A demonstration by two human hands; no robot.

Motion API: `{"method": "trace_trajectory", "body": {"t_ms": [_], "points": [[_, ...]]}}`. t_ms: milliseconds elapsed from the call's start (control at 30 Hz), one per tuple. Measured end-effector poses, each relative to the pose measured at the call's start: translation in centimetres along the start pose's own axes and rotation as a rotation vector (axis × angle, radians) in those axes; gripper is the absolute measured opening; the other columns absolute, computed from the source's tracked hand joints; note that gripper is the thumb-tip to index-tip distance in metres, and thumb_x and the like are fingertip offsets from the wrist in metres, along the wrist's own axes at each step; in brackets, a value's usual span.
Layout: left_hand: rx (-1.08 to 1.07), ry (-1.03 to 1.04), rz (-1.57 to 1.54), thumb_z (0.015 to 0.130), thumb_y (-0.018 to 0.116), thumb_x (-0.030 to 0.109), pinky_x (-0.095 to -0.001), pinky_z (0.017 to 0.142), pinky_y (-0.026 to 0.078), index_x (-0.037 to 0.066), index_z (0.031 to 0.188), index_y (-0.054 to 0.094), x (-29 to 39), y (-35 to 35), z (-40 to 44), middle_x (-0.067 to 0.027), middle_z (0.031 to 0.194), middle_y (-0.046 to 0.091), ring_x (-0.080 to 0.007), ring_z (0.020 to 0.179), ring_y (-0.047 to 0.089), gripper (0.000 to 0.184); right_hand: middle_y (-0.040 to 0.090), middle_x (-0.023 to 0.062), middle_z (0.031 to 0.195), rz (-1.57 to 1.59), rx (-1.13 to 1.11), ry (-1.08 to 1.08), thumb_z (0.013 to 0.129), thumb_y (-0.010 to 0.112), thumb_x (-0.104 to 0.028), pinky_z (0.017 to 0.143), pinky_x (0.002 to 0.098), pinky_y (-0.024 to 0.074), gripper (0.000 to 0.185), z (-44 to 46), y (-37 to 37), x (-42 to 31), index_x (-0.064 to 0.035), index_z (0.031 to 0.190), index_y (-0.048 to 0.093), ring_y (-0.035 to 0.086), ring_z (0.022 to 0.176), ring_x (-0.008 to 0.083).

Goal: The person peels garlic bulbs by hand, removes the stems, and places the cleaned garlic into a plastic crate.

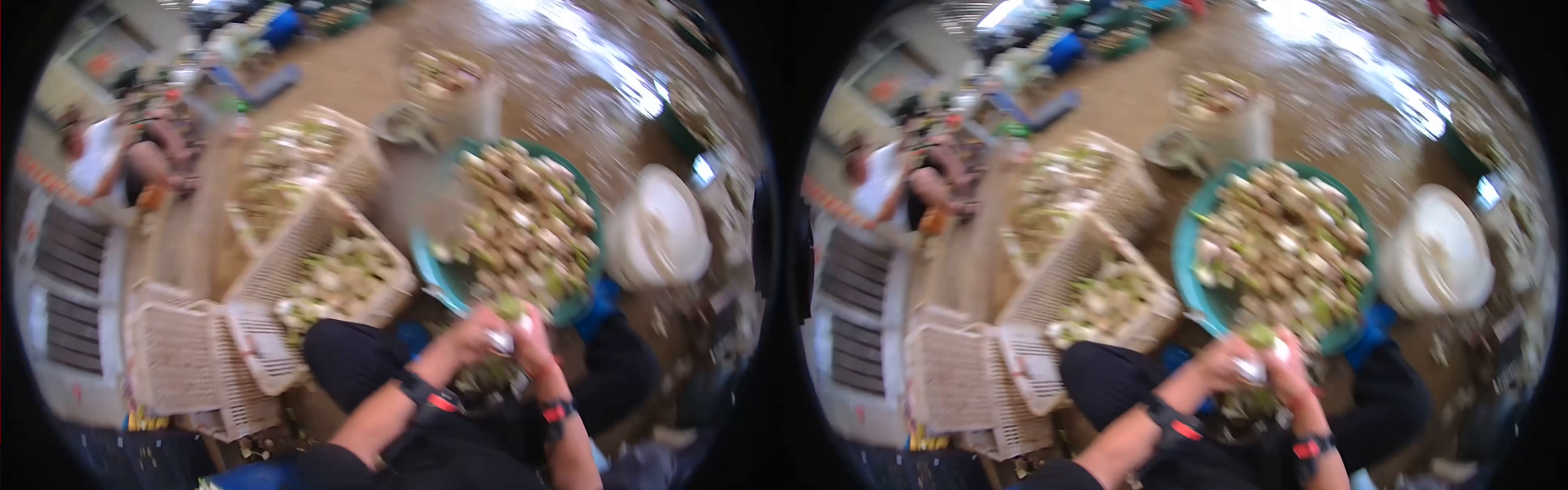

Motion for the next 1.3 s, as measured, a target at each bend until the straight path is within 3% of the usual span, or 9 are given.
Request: {"method": "trace_trajectory", "body": {"t_ms": [67, 133, 200, 533, 667, 867, 967, 1100, 1300], "points": [[0.515, -0.089, -0.257, 0.075, 0.052, 0.02, -0.0281, 0.057, 0.052, 0.001, 0.088, 0.058, 0.3, -2.3, -0.9, -0.0112, 0.082, 0.063, -0.0212, 0.07, 0.063, 0.023, 0.052, 0.0023, 0.096, 0.089, -0.013, 0.067, 0.074, 0.067, -0.013, 0.07, 0.0253, 0.0468, 0.045, -0.7, 1.0, -1.2, -0.0087, 0.114, 0.045, 0.053, 0.085, 0.012], [0.137, 0.071, -0.471, 0.076, 0.049, 0.012, -0.0255, 0.037, 0.042, 0.006, 0.081, 0.056, 1.4, -7.3, -0.5, -0.0047, 0.07, 0.059, -0.0181, 0.05, 0.055, 0.01, 0.052, 0.0019, 0.096, 0.153, -0.174, 0.155, 0.074, 0.068, -0.013, 0.068, 0.0242, 0.0461, 0.045, -1.5, 3.3, -3.3, -0.0093, 0.113, 0.045, 0.052, 0.086, 0.0107], [0.772, 0.175, 0.079, 0.081, 0.05, 0.007, -0.0238, 0.052, 0.045, 0.006, 0.086, 0.052, 3.0, -7.4, -1.1, -0.0018, 0.073, 0.056, -0.0121, 0.059, 0.054, 0.005, 0.053, 0.0023, 0.098, 0.148, -0.229, 0.123, 0.075, 0.067, -0.014, 0.066, 0.0237, 0.0453, 0.042, -1.0, 2.9, -2.0, -0.0092, 0.111, 0.046, 0.052, 0.087, 0.01], [0.631, 0.178, -0.537, 0.086, 0.05, 0.015, -0.0286, 0.067, 0.049, 0.006, 0.091, 0.049, -1.3, -5.4, 0.2, -0.0002, 0.066, 0.045, -0.012, 0.057, 0.047, 0.01, 0.061, 0.0097, 0.092, 0.619, 0.177, 0.026, 0.084, 0.033, -0.027, 0.082, 0.0379, 0.0451, 0.034, 1.6, -0.9, -0.3, -0.0059, 0.095, 0.057, 0.058, 0.089, 0.0229], [0.48, -0.347, 0.342, 0.081, 0.059, 0.019, -0.0249, 0.065, 0.046, 0.004, 0.106, 0.052, -4.7, -5.6, -1.9, -0.0061, 0.089, 0.059, -0.0125, 0.072, 0.057, 0.03, 0.062, 0.0015, 0.08, 0.968, 0.336, 0.125, 0.081, 0.047, -0.034, 0.073, 0.037, 0.0432, 0.024, 1.7, -3.4, -0.6, -0.0132, 0.08, 0.058, 0.058, 0.082, 0.0207], [0.594, 0.506, 1.418, 0.082, 0.064, 0.019, -0.0189, 0.059, 0.041, 0.002, 0.105, 0.053, 3.8, -1.6, 1.2, 0.0004, 0.081, 0.055, -0.0047, 0.068, 0.049, 0.031, 0.061, -0.0014, 0.073, 0.831, 0.518, 0.172, 0.084, 0.046, -0.034, 0.059, 0.0292, 0.044, 0.023, 2.0, -3.1, 1.9, -0.0149, 0.079, 0.058, 0.058, 0.069, 0.0178], [0.728, 0.327, 1.109, 0.082, 0.064, 0.009, -0.018, 0.056, 0.041, 0.001, 0.081, 0.06, 3.0, -3.7, 1.0, 0.0003, 0.075, 0.057, -0.005, 0.064, 0.051, 0.008, 0.061, -0.0003, 0.073, 0.885, 0.591, 0.14, 0.086, 0.046, -0.032, 0.062, 0.0308, 0.0455, 0.022, 2.3, -4.3, 4.1, -0.0139, 0.079, 0.056, 0.058, 0.068, 0.016], [0.599, 0.228, 0.339, 0.084, 0.062, 0.014, -0.0194, 0.057, 0.043, 0.006, 0.088, 0.056, 0.5, -4.1, 0.9, -0.0006, 0.077, 0.056, -0.0059, 0.065, 0.051, 0.011, 0.06, 0.0002, 0.082, 0.686, 0.714, -0.076, 0.091, 0.042, -0.034, 0.068, 0.0312, 0.0454, 0.024, 2.2, -6.4, 1.5, -0.0124, 0.089, 0.052, 0.057, 0.077, 0.0143], [0.618, 0.098, 0.238, 0.083, 0.063, 0.013, -0.0236, 0.066, 0.048, 0.007, 0.095, 0.05, -3.2, -7.6, 1.8, -0.0023, 0.088, 0.054, -0.0119, 0.076, 0.055, 0.019, 0.06, 0.005, 0.09, 0.482, 0.733, -0.089, 0.093, 0.041, -0.034, 0.073, 0.0308, 0.0461, 0.033, 2.0, -6.0, 2.3, -0.0043, 0.097, 0.053, 0.058, 0.082, 0.0161]]}}
Point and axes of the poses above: each hand's wrist, its own z-axis towards the middle knuckle, its own y-axis out of the palm, x = y × z, the point moved 9 cm from there along z, towards the middle knuckle
